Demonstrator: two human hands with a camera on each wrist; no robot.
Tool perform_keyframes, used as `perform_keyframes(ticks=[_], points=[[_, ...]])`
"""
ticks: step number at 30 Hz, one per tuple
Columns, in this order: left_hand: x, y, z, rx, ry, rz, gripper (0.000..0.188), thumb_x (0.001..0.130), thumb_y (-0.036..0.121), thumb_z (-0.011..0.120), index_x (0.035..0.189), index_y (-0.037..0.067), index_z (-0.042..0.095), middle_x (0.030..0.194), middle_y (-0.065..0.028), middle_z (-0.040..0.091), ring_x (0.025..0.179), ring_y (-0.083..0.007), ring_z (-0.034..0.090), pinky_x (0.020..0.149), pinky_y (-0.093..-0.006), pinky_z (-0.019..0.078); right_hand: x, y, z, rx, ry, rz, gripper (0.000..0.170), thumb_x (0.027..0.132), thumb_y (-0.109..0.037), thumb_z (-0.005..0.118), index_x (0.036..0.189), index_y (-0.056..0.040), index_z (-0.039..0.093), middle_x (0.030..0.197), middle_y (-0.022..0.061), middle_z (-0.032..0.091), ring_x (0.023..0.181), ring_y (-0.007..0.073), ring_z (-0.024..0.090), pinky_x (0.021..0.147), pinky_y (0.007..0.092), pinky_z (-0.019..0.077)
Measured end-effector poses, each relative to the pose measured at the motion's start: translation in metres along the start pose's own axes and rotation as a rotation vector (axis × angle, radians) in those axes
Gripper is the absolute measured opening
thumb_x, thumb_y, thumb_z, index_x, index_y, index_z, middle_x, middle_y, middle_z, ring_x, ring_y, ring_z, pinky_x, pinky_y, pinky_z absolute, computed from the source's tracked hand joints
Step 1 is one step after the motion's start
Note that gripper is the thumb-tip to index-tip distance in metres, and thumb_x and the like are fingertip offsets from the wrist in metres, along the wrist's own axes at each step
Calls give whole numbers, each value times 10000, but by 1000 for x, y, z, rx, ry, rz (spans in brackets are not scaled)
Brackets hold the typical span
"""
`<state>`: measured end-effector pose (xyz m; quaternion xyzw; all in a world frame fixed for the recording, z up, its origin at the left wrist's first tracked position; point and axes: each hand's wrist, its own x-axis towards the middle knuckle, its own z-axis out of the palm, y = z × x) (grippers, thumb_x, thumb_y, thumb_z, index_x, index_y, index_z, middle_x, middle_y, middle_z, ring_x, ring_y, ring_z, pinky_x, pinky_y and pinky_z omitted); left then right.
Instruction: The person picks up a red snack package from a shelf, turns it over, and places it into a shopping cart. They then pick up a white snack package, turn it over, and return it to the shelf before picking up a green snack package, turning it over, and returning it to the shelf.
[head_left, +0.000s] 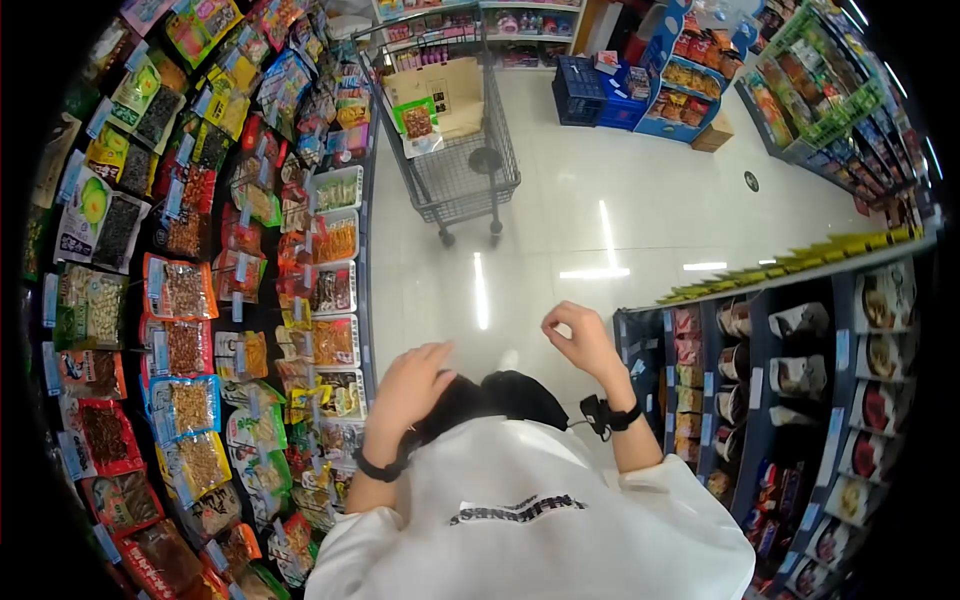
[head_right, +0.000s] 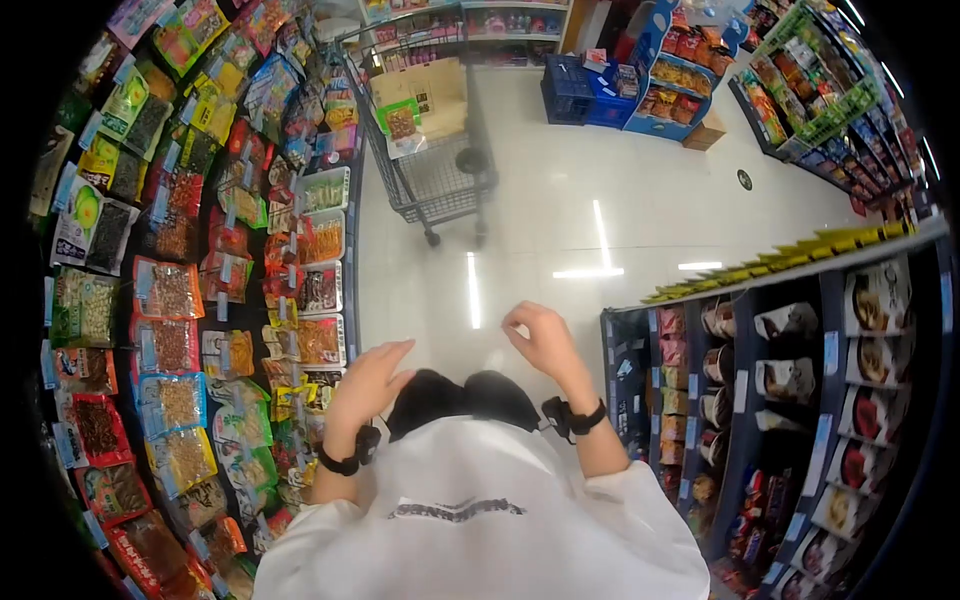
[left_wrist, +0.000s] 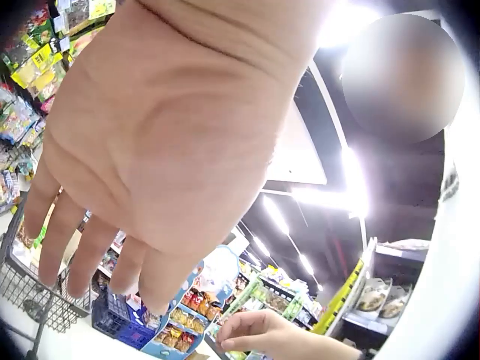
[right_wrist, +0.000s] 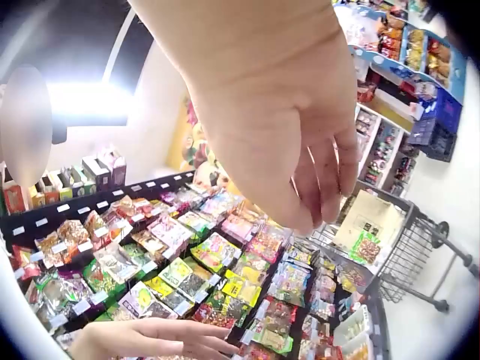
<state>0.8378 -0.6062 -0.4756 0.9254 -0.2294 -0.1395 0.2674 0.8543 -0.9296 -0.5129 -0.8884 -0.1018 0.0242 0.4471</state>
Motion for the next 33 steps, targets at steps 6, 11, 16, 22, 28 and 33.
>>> perform_keyframes(ticks=[6,11,16,22,28,33], points=[[79,-28,-26,-214,-90,-54,479,978,260,621,1396,36,556,1290,-206,637,1174,-403,609,1009,-449,492,108,-8,6,125,-99,-92,78,896,-22,701,969,5,705,949,136,710,881,309,694,758,364,542],[163,-71,-35,-284,-90,-46,477,970,262,629,1383,33,566,1276,-194,643,1142,-406,616,984,-458,497,180,2,5,133,-155,-36,103,902,-32,697,995,3,724,973,144,721,892,316,694,778,364,542],[255,-103,-59,-257,-94,-19,478,955,232,647,1379,28,566,1256,-205,647,1142,-406,610,983,-454,497,243,16,-28,23,-154,52,120,898,-22,691,1007,9,730,992,161,725,905,326,691,834,368,540],[350,-136,-97,-178,-13,71,456,933,214,673,1347,44,587,1223,-169,661,1121,-375,626,979,-457,495,319,51,-81,-5,108,149,122,940,-6,645,1029,40,716,1004,147,732,939,228,702,869,324,533],[423,-165,-98,-98,-60,-105,477,934,227,674,1370,57,581,1260,-159,655,1172,-361,621,1028,-471,475,379,113,-124,30,144,276,136,987,-32,625,1062,35,717,1005,104,731,956,170,689,889,301,535],[495,-162,-94,-265,-143,-305,482,979,286,624,1398,56,567,1326,-213,626,1226,-398,588,1033,-462,481,455,188,-159,20,28,261,164,997,-66,625,1096,25,718,1046,115,739,967,196,701,902,315,533]])
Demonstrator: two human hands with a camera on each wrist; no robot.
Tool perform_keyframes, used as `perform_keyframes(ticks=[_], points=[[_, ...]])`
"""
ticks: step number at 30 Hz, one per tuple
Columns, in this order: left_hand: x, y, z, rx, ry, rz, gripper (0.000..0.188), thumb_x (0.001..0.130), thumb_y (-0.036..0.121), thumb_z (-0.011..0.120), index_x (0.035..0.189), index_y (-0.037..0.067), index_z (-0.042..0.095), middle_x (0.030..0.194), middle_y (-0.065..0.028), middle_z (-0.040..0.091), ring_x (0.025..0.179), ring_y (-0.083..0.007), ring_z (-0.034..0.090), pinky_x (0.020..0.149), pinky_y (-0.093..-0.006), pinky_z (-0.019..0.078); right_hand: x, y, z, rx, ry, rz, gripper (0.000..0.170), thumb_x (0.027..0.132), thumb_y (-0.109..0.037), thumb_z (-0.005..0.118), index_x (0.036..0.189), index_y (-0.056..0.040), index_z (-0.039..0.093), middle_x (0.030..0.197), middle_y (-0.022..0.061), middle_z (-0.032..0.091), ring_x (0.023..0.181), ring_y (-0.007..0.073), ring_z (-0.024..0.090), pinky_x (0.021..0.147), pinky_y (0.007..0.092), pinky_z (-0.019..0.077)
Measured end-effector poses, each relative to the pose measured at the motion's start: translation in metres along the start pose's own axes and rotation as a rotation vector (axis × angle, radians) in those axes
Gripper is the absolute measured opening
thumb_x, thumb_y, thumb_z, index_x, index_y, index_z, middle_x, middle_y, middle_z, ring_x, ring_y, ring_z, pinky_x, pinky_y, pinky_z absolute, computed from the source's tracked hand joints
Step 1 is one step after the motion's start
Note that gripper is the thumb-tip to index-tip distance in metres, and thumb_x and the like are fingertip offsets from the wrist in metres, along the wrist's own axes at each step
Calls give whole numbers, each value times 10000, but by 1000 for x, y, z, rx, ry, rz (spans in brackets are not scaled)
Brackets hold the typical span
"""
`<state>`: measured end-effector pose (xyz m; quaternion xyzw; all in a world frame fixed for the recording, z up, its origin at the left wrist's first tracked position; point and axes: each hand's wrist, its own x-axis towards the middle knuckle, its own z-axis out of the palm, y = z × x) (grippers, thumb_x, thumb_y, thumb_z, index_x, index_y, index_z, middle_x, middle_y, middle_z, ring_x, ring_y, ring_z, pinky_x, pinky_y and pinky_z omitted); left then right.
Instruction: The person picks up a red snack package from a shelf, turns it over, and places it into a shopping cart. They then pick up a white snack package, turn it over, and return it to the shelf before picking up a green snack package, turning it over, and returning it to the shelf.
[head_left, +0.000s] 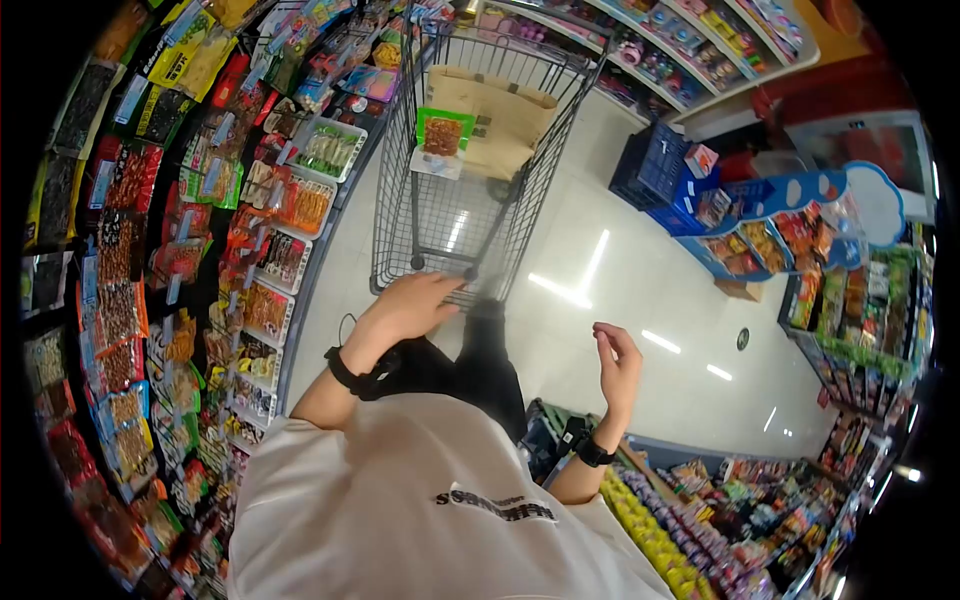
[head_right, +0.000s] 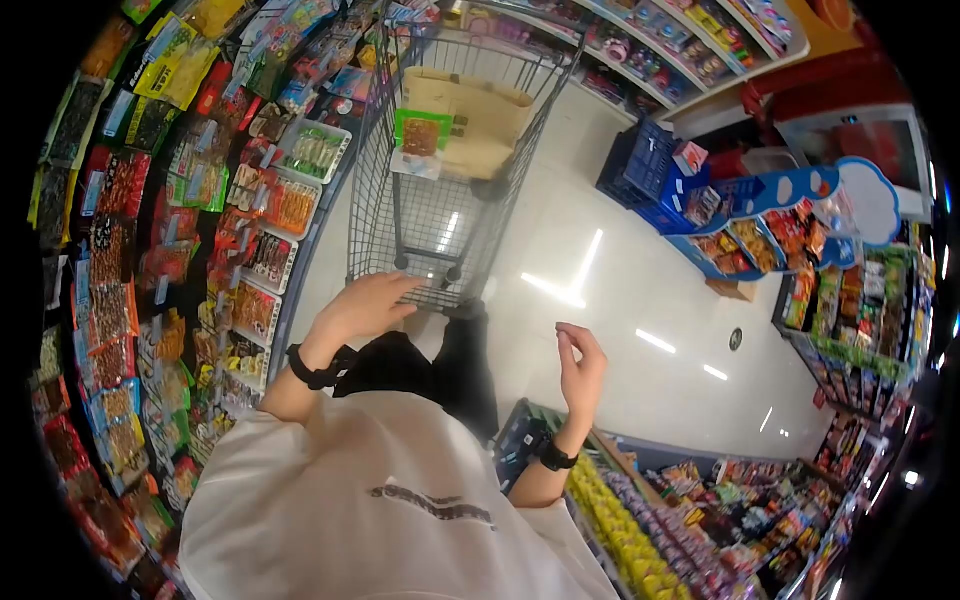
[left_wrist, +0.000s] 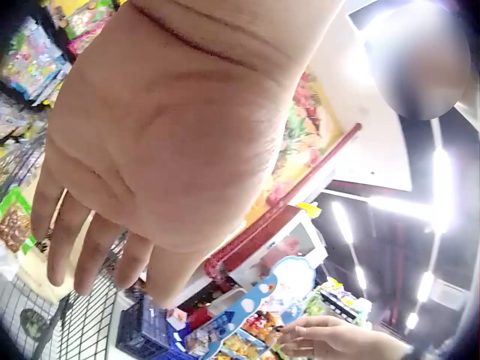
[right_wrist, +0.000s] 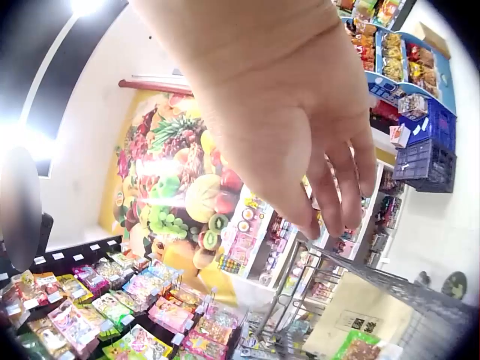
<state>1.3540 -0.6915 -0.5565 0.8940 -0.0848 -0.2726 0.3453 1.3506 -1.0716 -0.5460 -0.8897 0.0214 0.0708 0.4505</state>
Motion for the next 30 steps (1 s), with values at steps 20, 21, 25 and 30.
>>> perform_keyframes(ticks=[20,21,25,30], points=[[97,-68,-44,-313,310,-298,473,1004,285,598,1386,8,578,1386,-259,592,1279,-413,558,1080,-442,451,303,-60,41,-143,-599,-385,278,961,-137,666,1208,-10,683,1125,163,713,994,284,683,853,372,525],[105,-79,-38,-289,283,-316,469,1004,276,605,1389,11,575,1373,-255,599,1265,-413,566,1069,-435,457,312,-62,60,-137,-650,-365,284,960,-140,668,1211,-9,681,1127,166,711,991,289,682,853,376,526],[138,-117,-16,-223,244,-330,429,997,263,617,1348,17,592,1301,-239,633,1189,-419,598,1016,-443,486,350,-54,148,-185,-775,-327,321,959,-167,675,1235,-3,670,1136,172,711,980,295,687,830,384,537],[167,-164,13,-311,292,-324,367,975,241,631,1258,7,623,1191,-222,665,1107,-418,624,952,-475,514,392,-16,256,-217,-866,-291,350,967,-197,679,1258,-4,658,1155,168,717,983,270,705,836,378,552]])
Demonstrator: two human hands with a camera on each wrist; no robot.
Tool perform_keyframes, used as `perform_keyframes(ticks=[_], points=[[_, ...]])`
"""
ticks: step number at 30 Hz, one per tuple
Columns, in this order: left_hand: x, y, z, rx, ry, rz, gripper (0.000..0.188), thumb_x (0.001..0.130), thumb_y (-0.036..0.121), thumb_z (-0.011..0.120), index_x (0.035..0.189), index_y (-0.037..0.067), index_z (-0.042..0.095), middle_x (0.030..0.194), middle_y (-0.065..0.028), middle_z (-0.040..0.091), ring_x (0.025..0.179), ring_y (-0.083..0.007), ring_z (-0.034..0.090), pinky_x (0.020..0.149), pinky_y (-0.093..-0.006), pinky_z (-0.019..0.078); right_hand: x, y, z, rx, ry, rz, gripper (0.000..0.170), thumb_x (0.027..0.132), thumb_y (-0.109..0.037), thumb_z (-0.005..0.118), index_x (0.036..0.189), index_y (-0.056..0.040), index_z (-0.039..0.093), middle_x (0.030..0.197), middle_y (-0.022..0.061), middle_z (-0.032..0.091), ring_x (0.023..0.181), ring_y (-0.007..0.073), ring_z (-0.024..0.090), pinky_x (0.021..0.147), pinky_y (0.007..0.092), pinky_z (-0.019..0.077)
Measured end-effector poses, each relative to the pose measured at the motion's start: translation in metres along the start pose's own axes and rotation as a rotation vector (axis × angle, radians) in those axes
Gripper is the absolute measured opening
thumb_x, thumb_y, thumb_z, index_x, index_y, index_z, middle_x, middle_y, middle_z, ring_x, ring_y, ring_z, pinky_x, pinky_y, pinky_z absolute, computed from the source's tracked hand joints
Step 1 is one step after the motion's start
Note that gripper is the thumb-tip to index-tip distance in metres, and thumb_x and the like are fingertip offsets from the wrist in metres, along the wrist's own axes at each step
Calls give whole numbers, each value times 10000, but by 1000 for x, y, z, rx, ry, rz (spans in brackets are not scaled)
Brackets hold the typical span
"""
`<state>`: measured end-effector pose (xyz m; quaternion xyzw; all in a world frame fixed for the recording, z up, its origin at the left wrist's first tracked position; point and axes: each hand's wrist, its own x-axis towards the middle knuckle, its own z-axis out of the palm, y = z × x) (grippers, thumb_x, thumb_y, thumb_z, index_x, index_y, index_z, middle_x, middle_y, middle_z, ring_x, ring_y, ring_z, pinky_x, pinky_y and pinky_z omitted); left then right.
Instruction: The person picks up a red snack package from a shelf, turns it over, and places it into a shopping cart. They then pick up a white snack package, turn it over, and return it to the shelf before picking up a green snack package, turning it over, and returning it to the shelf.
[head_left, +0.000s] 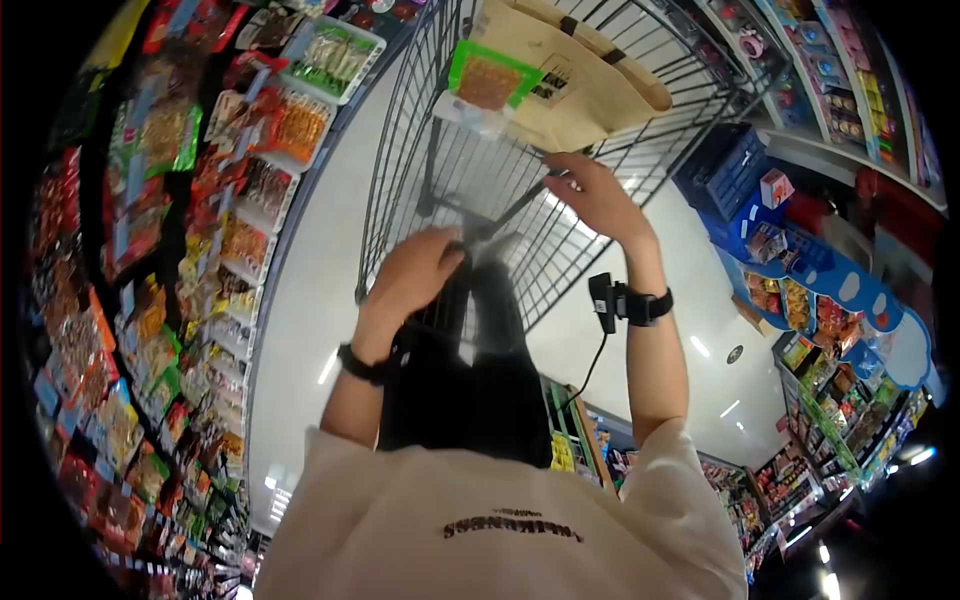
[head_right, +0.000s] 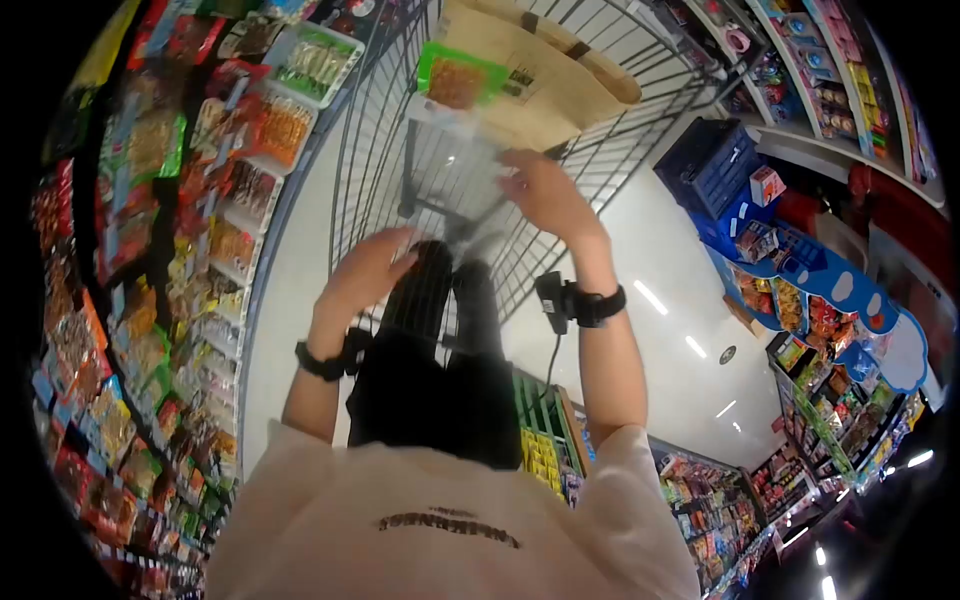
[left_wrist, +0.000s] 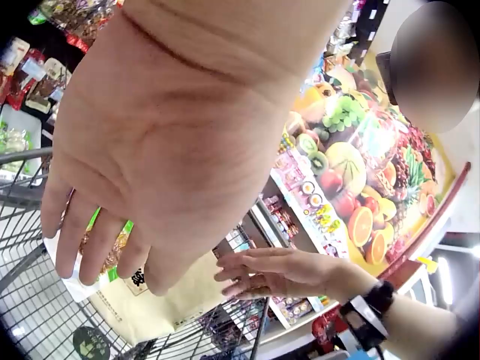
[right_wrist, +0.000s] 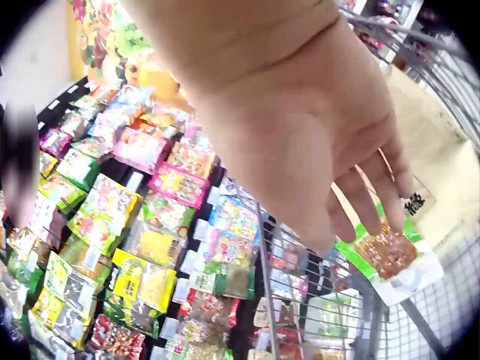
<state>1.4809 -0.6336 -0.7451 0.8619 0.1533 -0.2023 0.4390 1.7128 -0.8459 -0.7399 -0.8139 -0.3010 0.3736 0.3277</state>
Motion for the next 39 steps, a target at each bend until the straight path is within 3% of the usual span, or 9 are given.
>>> perform_keyframes(ticks=[5,12,15,21,28,32,34,35,39], points=[[1,-38,33,-48,87,47,398,963,202,651,1310,11,604,1145,-163,673,1066,-361,634,889,-463,516,100,47,51,-147,132,-47,426,939,-153,679,1317,26,600,1209,250,670,980,330,717,844,403,565],[-9,-70,43,-109,-122,-208,476,975,208,657,1402,34,542,1240,-189,651,1113,-378,621,950,-447,511,180,84,86,-308,334,-7,618,923,-105,681,1472,18,427,1557,247,391,1097,382,673,837,408,593],[-19,-83,52,-128,-52,-187,473,976,212,659,1400,33,547,1247,-179,655,1105,-371,627,945,-447,514,191,97,92,-299,400,-35,647,924,-80,675,1495,16,389,1564,252,372,1088,377,675,832,401,595],[-22,-96,60,-96,-22,-171,456,959,180,684,1367,12,564,1239,-185,659,1109,-364,634,941,-437,522,200,107,96,-246,469,-60,617,923,-43,663,1478,17,401,1399,231,484,987,320,689,810,386,605],[-12,-89,67,-117,-39,-164,440,958,171,684,1352,11,572,1237,-192,656,1107,-374,632,935,-442,524,190,96,92,-364,578,50,156,877,-66,681,1023,-80,732,958,162,689,849,357,677,754,425,547],[-7,-71,65,-92,-35,-139,434,962,163,669,1361,23,568,1335,-201,608,1165,-382,615,970,-442,520,156,79,104,-238,570,23,52,883,-123,739,912,-80,734,632,158,646,499,279,604,521,403,460],[-6,-62,68,-91,-13,-133,451,960,160,668,1373,17,557,1361,-212,589,1186,-392,606,990,-446,515,127,54,109,-258,474,30,62,868,-71,707,924,-81,732,627,170,618,473,250,574,510,386,447],[-6,-57,69,-88,13,-129,454,960,156,666,1375,11,554,1358,-213,589,1184,-397,605,990,-448,515,111,33,110,-237,420,147,74,896,-147,710,876,-76,711,708,203,670,645,406,654,629,489,510],[-6,-43,74,-390,-56,-137,472,1031,264,604,1414,0,523,1414,-199,544,1234,-318,589,1024,-414,498,47,-26,105,-23,387,356,91,939,-140,699,941,-49,704,623,174,611,535,276,621,539,395,479]])
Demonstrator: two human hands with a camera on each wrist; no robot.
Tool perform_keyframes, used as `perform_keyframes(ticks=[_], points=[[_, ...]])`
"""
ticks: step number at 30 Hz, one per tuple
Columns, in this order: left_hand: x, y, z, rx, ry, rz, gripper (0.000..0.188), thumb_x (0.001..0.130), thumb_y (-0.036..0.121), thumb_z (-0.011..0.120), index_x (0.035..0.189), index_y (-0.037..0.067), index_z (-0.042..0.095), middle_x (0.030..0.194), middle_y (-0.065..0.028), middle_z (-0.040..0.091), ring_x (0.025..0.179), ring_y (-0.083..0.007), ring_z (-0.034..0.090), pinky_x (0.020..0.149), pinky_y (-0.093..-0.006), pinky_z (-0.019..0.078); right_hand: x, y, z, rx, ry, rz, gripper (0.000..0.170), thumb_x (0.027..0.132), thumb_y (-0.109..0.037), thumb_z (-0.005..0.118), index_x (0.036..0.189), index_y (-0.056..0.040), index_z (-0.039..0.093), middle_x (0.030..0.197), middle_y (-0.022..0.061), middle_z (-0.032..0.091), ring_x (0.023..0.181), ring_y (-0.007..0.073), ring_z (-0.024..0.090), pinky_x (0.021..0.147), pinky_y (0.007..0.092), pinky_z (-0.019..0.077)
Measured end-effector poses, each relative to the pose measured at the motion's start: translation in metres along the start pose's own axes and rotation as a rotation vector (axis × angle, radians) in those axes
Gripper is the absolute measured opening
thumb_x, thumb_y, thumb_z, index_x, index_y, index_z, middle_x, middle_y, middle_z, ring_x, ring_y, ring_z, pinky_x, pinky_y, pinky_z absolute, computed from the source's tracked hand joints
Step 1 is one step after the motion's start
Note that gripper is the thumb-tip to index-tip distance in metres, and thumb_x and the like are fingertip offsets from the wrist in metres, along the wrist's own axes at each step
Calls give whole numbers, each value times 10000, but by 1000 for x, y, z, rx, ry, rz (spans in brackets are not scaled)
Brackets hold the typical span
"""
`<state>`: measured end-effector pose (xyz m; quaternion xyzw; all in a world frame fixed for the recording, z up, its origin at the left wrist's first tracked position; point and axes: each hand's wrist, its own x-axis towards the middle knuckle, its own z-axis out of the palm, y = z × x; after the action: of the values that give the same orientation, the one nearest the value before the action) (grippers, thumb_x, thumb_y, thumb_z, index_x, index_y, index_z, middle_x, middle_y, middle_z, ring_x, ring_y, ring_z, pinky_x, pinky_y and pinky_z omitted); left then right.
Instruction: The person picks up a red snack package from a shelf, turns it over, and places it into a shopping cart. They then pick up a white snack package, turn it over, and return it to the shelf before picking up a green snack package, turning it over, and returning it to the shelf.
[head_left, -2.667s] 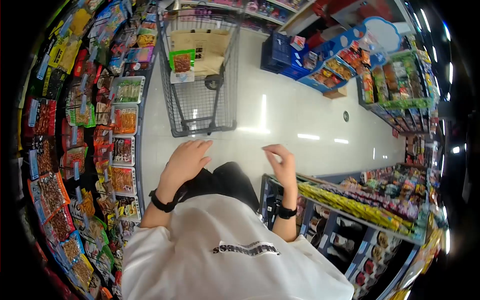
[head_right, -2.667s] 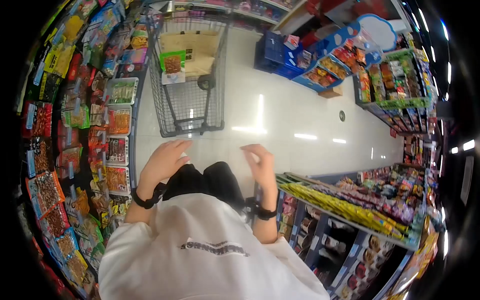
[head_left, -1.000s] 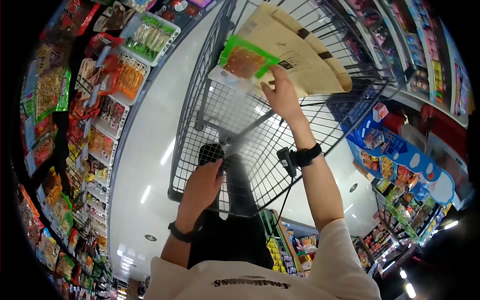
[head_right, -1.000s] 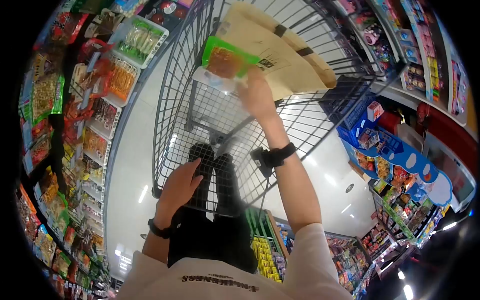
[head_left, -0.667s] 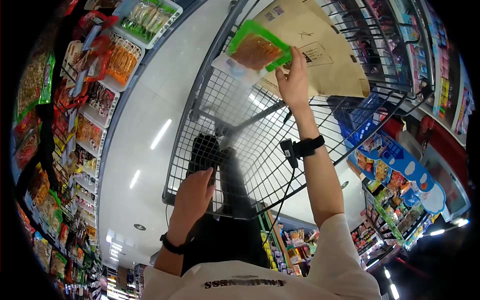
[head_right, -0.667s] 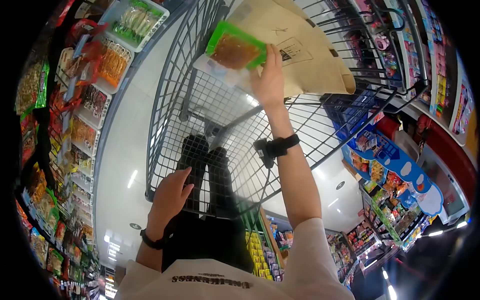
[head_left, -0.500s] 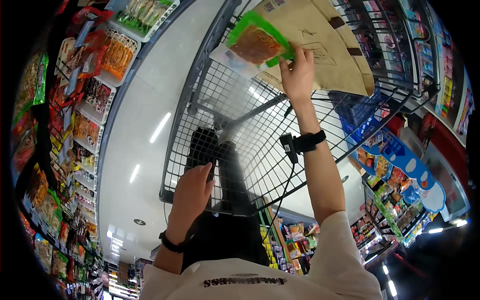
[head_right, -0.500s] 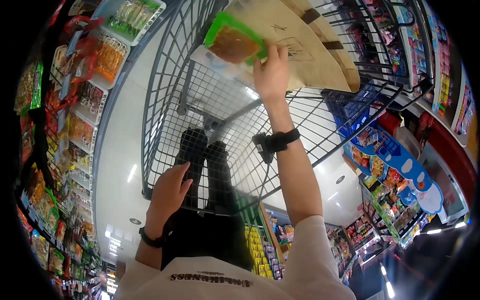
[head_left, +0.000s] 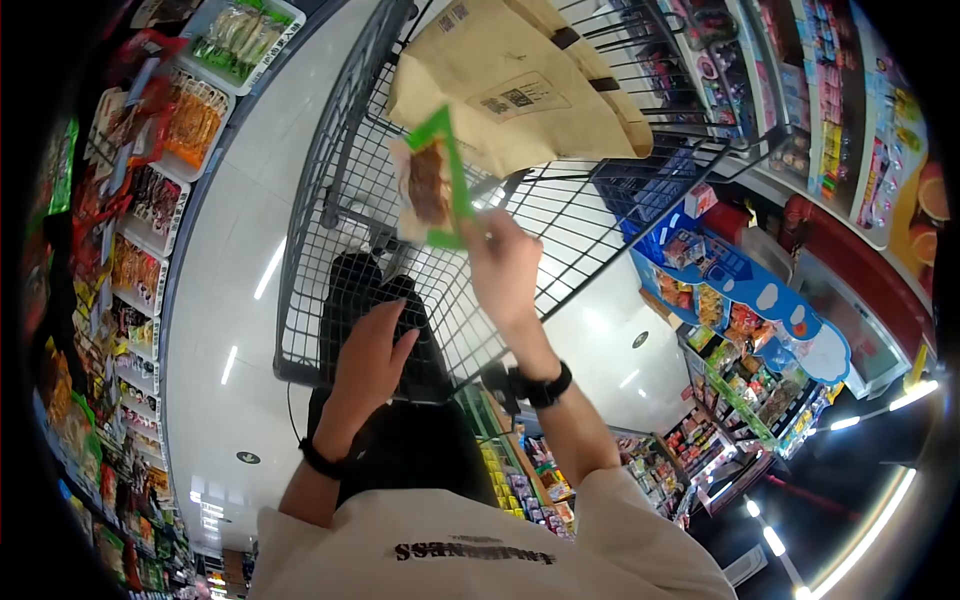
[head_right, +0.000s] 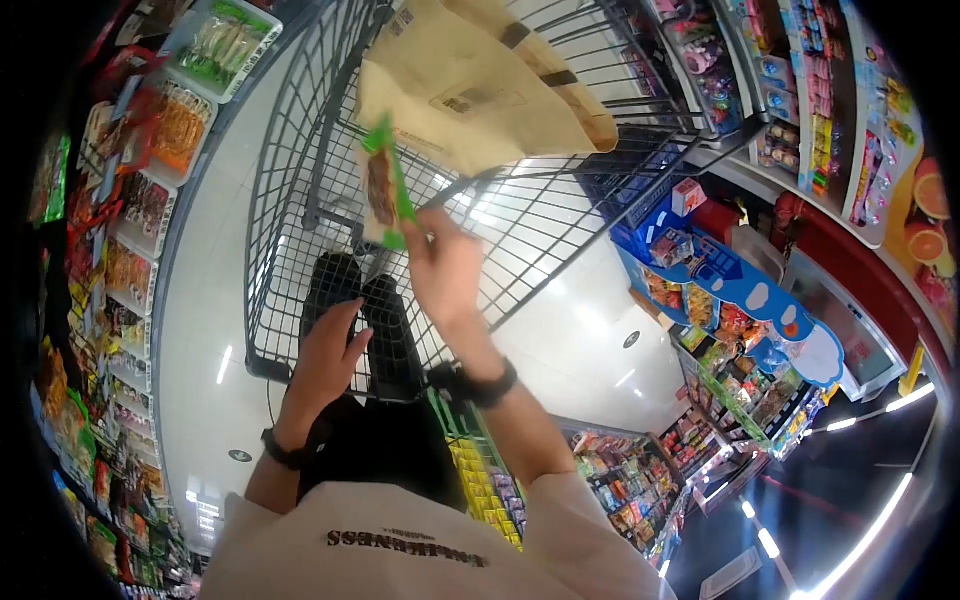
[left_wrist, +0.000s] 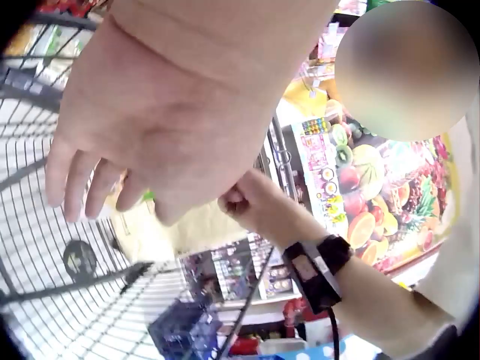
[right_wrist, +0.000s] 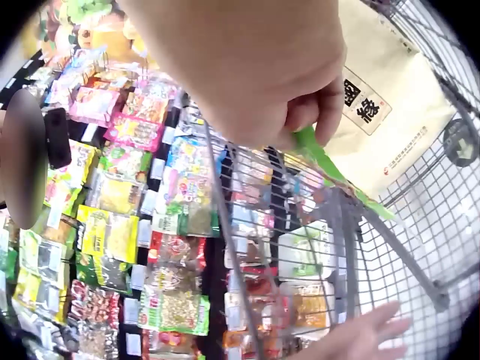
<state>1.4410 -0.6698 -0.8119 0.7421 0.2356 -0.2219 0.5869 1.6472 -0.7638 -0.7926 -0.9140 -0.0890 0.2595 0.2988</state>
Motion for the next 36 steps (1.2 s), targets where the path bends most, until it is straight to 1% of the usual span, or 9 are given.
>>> perform_keyframes(ticks=[6,7,10,16,19,21,28,30,36], points=[[-5,42,1,-1610,-583,-394,739,1074,612,296,1566,63,335,1535,-129,488,1417,-278,462,1133,-442,412,-113,-62,-68,471,-12,141,109,963,-79,701,903,4,664,615,24,597,565,46,505,501,260,394],[-11,52,2,-1873,-656,-245,734,1069,615,291,1585,93,298,1568,-104,455,1434,-266,440,1168,-447,380,-134,-60,-79,411,-13,144,122,970,-67,694,893,17,649,643,-1,612,590,34,488,514,236,389],[-32,101,-2,-1902,-344,-163,630,1090,490,411,1552,68,341,1537,-83,486,1418,-228,460,1170,-427,389,-190,-73,-113,414,7,115,134,957,-59,706,865,11,639,633,1,602,579,35,489,524,231,389],[-78,145,-23,-1632,-338,-2,561,1042,211,591,1533,56,369,1498,-99,512,1360,-233,521,1155,-416,394,-278,-51,-150,212,4,-107,163,909,-49,749,821,3,622,607,38,604,560,88,519,532,280,417],[-115,163,-26,-1362,-186,137,577,1004,99,624,1521,33,375,1459,-99,530,1333,-225,531,1127,-387,417,-314,-39,-159,254,112,-100,140,894,-19,739,1021,19,695,861,138,720,797,157,668,740,319,532],[-145,173,-18,-1218,-104,218,552,995,119,643,1485,3,416,1412,-94,566,1290,-192,554,1098,-358,435,-344,-16,-164,384,113,-10,277,949,-57,680,1212,31,679,1138,167,724,1058,184,672,942,336,521],[-275,157,34,-858,71,283,435,944,112,718,1335,-24,583,1237,-69,679,1124,-147,632,982,-316,505,-428,52,-157,1221,60,73,446,1109,-316,433,1361,30,556,1300,106,641,1171,181,596,1057,346,438],[-315,150,38,-720,47,264,402,943,119,725,1302,-23,613,1204,-70,693,1100,-138,635,966,-311,506,-450,58,-152,1353,-102,-18,510,1121,-382,368,1383,27,524,1310,99,630,1192,186,590,1075,371,436],[-395,121,58,-575,31,164,367,950,112,715,1280,-24,633,1143,-66,714,1037,-134,655,922,-315,527,-496,46,-141,955,-350,-95,292,997,-172,656,1227,8,649,1014,31,711,904,105,655,800,256,519]])
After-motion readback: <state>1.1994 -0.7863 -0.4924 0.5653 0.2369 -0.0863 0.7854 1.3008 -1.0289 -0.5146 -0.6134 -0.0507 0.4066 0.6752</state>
